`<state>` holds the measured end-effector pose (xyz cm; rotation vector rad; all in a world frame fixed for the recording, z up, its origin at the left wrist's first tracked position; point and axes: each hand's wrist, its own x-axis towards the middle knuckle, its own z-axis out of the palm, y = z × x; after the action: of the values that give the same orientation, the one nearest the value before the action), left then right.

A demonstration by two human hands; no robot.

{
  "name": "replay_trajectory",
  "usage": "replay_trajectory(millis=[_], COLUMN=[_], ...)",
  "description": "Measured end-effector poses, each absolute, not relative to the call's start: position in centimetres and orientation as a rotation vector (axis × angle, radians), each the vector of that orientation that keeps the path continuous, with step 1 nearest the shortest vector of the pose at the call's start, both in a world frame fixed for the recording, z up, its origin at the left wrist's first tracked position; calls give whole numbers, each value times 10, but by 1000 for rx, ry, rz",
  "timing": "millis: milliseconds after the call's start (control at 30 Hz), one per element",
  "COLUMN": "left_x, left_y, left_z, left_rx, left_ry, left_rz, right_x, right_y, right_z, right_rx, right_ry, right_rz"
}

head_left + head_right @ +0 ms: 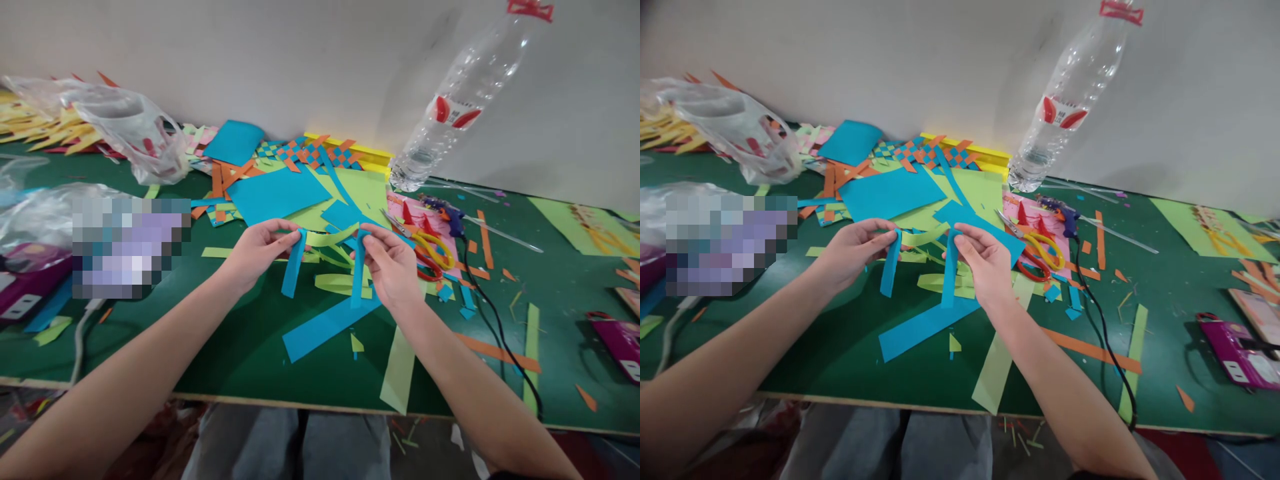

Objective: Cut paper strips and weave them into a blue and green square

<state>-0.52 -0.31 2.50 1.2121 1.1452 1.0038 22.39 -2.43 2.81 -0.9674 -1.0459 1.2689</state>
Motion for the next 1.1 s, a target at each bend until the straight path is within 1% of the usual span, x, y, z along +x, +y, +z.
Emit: replay_trajectory(millis=[233, 433, 600, 667, 733, 800, 833, 933, 1100], left_x=[-5, -5, -7, -7, -6, -5, -5, -3, -2], left_y=[-3, -2, 1, 0, -1, -3, -4, -7, -9], left_z=[28, 28, 29, 30, 31, 32, 32, 33, 34], left_rx=[1201, 1094, 1020, 1028, 1050, 1084, 1105, 1182, 1308], left_ry=[1152, 1163, 1129, 1130, 1131, 1127, 1122, 1107, 1117], left_rz=[1023, 1215, 1266, 1262, 1247, 1234, 1233, 1233, 1184], right_x=[225, 230, 231, 231, 232, 233, 232, 229, 223], right_y=[-22, -19, -22, -25, -27, -30, -31, -35, -34], right_z=[32, 27, 27, 28, 31, 35, 38, 42, 36], right_rx=[-969, -1044, -1125, -1187, -1235, -1208, -1171, -1065, -1002], right_ry=[-1029, -1062, -1305, -1474, -1616, -1688, -1699, -1705, -1555], right_rz=[1208, 1066, 931, 796, 559, 364, 324, 412, 757])
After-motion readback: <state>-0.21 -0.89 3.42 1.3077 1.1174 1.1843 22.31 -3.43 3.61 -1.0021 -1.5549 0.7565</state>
